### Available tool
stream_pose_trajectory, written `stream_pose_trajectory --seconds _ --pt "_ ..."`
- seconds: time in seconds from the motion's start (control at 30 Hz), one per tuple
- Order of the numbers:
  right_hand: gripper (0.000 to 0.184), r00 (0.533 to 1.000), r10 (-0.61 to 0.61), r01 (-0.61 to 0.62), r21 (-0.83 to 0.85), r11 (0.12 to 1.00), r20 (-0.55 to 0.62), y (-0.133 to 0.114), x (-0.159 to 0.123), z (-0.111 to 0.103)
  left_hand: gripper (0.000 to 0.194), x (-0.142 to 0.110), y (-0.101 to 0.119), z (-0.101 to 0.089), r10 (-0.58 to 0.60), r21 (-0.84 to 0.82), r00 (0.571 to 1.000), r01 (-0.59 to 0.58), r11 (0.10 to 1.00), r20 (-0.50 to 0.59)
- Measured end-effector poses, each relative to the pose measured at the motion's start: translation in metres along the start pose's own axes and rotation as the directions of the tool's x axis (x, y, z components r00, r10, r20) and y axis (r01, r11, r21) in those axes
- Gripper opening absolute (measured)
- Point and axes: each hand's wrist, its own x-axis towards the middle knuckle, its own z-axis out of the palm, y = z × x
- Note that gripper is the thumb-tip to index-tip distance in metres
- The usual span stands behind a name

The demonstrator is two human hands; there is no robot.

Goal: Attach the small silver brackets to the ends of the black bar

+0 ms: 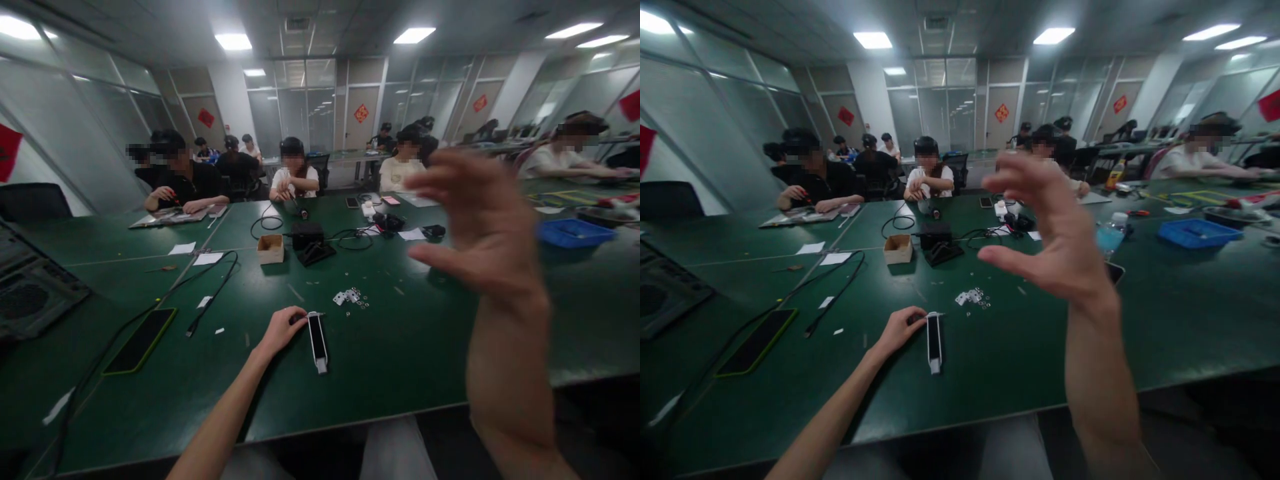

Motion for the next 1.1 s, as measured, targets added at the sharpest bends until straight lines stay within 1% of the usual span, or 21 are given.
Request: stream_pose_trajectory --seconds 0.03,0.07,0.1,0.13,0.17,0.2,0.23,0.3,0.37,0.43,0.5,0.6,0.7,0.77,0.87,0.93,0.97,1.03,1.1 --pt "0.045 0.997 0.053 -0.050 -0.048 0.998 0.057 0.009 0.002 0.012 0.020 0.000 0.000 0.000 -0.003 -0.005 1.000 0.003 1.000 0.002" --pt "0.042 0.982 0.133 -0.117 -0.119 0.986 0.138 0.022 0.001 0.028 0.020 0.000 0.000 -0.001 -0.006 -0.009 1.000 0.006 1.000 0.003" --pt "0.034 0.945 0.233 -0.187 -0.206 0.961 0.230 0.040 -0.004 0.045 0.020 0.000 0.000 -0.001 -0.007 -0.010 1.000 0.007 1.000 0.001" --pt "0.023 0.886 0.335 -0.241 -0.300 0.923 0.321 0.060 -0.013 0.062 0.020 0.000 0.000 -0.002 -0.007 -0.010 1.000 0.007 1.000 -0.002" --pt "0.015 0.814 0.427 -0.277 -0.383 0.881 0.394 0.081 -0.024 0.077 0.020 0.000 0.000 -0.002 -0.004 -0.009 1.000 0.004 1.000 -0.005" --pt "0.011 0.754 0.490 -0.304 -0.428 0.851 0.438 0.101 -0.036 0.090 0.019 0.000 0.000 -0.002 -0.001 -0.006 1.000 0.001 1.000 -0.008" --pt "0.009 0.732 0.507 -0.311 -0.440 0.843 0.455 0.119 -0.047 0.100 0.019 0.000 0.000 -0.003 0.003 -0.003 1.000 -0.003 1.000 -0.009" --pt "0.009 0.723 0.512 -0.318 -0.435 0.843 0.464 0.146 -0.064 0.109 0.018 0.000 -0.002 -0.002 0.006 0.003 1.000 -0.006 1.000 -0.007" --pt "0.014 0.746 0.498 -0.337 -0.395 0.855 0.442 0.159 -0.072 0.110 0.018 0.000 -0.004 -0.001 0.009 0.004 1.000 -0.009 1.000 -0.008" --pt "0.018 0.767 0.483 -0.345 -0.363 0.866 0.423 0.163 -0.072 0.109 0.019 0.000 -0.006 0.000 0.008 -0.005 1.000 -0.008 1.000 -0.003" --pt "0.018 0.767 0.473 -0.334 -0.359 0.872 0.434 0.162 -0.070 0.111 0.020 -0.001 -0.006 0.000 0.005 -0.023 1.000 -0.005 1.000 0.011" --pt "0.015 0.730 0.498 -0.335 -0.391 0.857 0.467 0.159 -0.069 0.120 0.020 -0.002 -0.005 -0.001 0.003 -0.040 1.000 -0.002 0.999 0.028" --pt "0.016 0.691 0.564 -0.377 -0.441 0.815 0.452 0.160 -0.072 0.129 0.020 -0.001 -0.004 -0.001 -0.003 -0.034 1.000 0.004 0.999 0.017" --pt "0.016 0.679 0.589 -0.391 -0.462 0.796 0.439 0.161 -0.075 0.133 0.020 -0.001 -0.002 -0.001 -0.012 -0.027 1.000 0.012 1.000 0.007" --pt "0.017 0.678 0.594 -0.397 -0.465 0.792 0.432 0.161 -0.077 0.132 0.019 -0.001 0.000 0.000 -0.014 -0.020 1.000 0.015 1.000 0.005" --pt "0.019 0.687 0.582 -0.398 -0.445 0.802 0.435 0.157 -0.076 0.131 0.019 -0.002 0.001 -0.001 -0.011 -0.017 1.000 0.011 1.000 0.007" --pt "0.020 0.698 0.566 -0.407 -0.408 0.817 0.439 0.153 -0.075 0.132 0.019 -0.002 0.002 -0.002 -0.009 -0.017 1.000 0.009 1.000 0.009" --pt "0.020 0.735 0.514 -0.434 -0.277 0.857 0.442 0.141 -0.072 0.136 0.019 -0.003 0.004 -0.003 -0.009 -0.019 1.000 0.009 1.000 0.013" --pt "0.020 0.773 0.454 -0.443 -0.136 0.886 0.444 0.124 -0.069 0.145 0.019 -0.003 0.006 -0.004 -0.010 -0.021 1.000 0.010 1.000 0.018"
